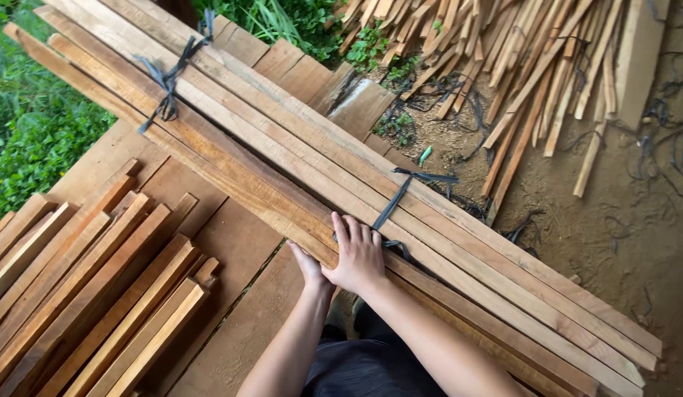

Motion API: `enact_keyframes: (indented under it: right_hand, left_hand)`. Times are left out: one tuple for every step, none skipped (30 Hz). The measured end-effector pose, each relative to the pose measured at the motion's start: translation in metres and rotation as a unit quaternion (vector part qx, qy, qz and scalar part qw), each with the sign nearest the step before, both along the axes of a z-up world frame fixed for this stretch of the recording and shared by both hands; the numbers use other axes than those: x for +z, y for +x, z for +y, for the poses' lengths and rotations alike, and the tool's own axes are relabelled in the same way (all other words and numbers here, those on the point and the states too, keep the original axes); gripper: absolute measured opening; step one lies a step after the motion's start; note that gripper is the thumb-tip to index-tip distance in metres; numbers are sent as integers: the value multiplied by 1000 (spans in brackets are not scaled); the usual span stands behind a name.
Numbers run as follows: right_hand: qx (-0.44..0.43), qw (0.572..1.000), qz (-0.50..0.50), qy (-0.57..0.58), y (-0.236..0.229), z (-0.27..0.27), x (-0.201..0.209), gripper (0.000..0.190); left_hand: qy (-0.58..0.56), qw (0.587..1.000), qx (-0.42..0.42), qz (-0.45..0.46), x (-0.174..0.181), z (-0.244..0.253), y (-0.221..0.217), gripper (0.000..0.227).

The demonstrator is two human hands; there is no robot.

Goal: Organizing and sorting long strips of wood on a rack.

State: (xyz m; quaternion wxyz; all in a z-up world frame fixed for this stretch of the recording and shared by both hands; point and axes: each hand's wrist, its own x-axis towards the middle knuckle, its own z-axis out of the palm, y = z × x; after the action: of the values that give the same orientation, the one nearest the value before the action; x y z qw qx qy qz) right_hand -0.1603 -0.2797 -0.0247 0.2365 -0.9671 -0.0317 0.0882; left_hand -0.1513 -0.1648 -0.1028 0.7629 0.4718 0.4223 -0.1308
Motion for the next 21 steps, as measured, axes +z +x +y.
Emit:
enact_keyframes:
  right_hand:
    - [2, 1000, 3, 14, 1, -3, 2, 114]
    - [6, 999, 4, 33, 6, 1, 3, 114]
    - [5, 999, 3, 35, 6, 3, 2, 114]
    - [5, 999, -10, 37, 5, 1, 1, 112]
    - [5, 999, -23, 40, 6, 0, 1, 111]
    - [6, 999, -17, 40, 1, 0, 0, 111]
    - [10, 999, -37, 25, -4, 0, -1, 109]
    - [15, 997, -69, 12, 3, 2, -3, 107]
    - [17, 997, -74, 13, 8, 3, -6, 107]
    - [6, 997, -76, 12, 5, 5, -9, 108]
    - [-5, 997, -78, 10, 0, 7, -13, 109]
    - [-5, 997, -73, 10, -1, 7, -9, 109]
    - [-5, 999, -50, 13, -2, 6, -6, 110]
    - [-5, 999, -35, 16, 5, 7, -2, 111]
    - [-4, 999, -38, 17, 8, 8, -2, 111]
    - [-9, 999, -26, 20, 7, 8, -3, 112]
    - [-14, 1000, -14, 23, 5, 7, -4, 113]
    - [-15, 1000, -14, 22, 4, 9, -4, 113]
    - [-18, 999, -19, 24, 4, 10, -5, 113]
    - [-21, 999, -25, 26, 4, 10, -5, 112]
    - [-22, 999, -26, 24, 1, 10, -6, 112]
  left_hand:
    - [0, 1000, -5, -2, -2, -3, 0, 95]
    - [5, 1000, -8, -7, -4, 1, 3, 95]
    - [7, 1000, -9, -8, -6, 5, 2, 95]
    - [10, 1000, -12, -12, -8, 5, 1, 94]
    - [13, 1000, -14, -16, -10, 5, 0, 94]
    - [13, 1000, -13, -10, -10, 5, -3, 94]
    - [15, 1000, -14, -8, -10, 7, -6, 93]
    - [19, 1000, -13, -16, -10, 10, 4, 93]
    - [20, 1000, -11, -21, -11, 10, 9, 93]
    - [24, 999, -12, -24, -11, 11, 5, 93]
    - [28, 999, -13, -28, -11, 13, 0, 92]
    - [28, 999, -13, -23, -10, 13, -3, 92]
    - [31, 999, -14, -21, -8, 14, -7, 92]
    - [34, 999, -15, -27, -6, 16, -1, 91]
    - [34, 999, -14, -30, -2, 16, 2, 91]
    - [36, 999, -15, -34, 1, 14, 2, 91]
    - [39, 998, -15, -37, 4, 13, 2, 90]
    - [37, 998, -16, -37, 7, 11, 3, 90]
    - [39, 998, -18, -41, 10, 10, 4, 90]
    - [39, 998, -20, -46, 13, 8, 7, 90]
    - [37, 998, -20, -46, 16, 5, 5, 90]
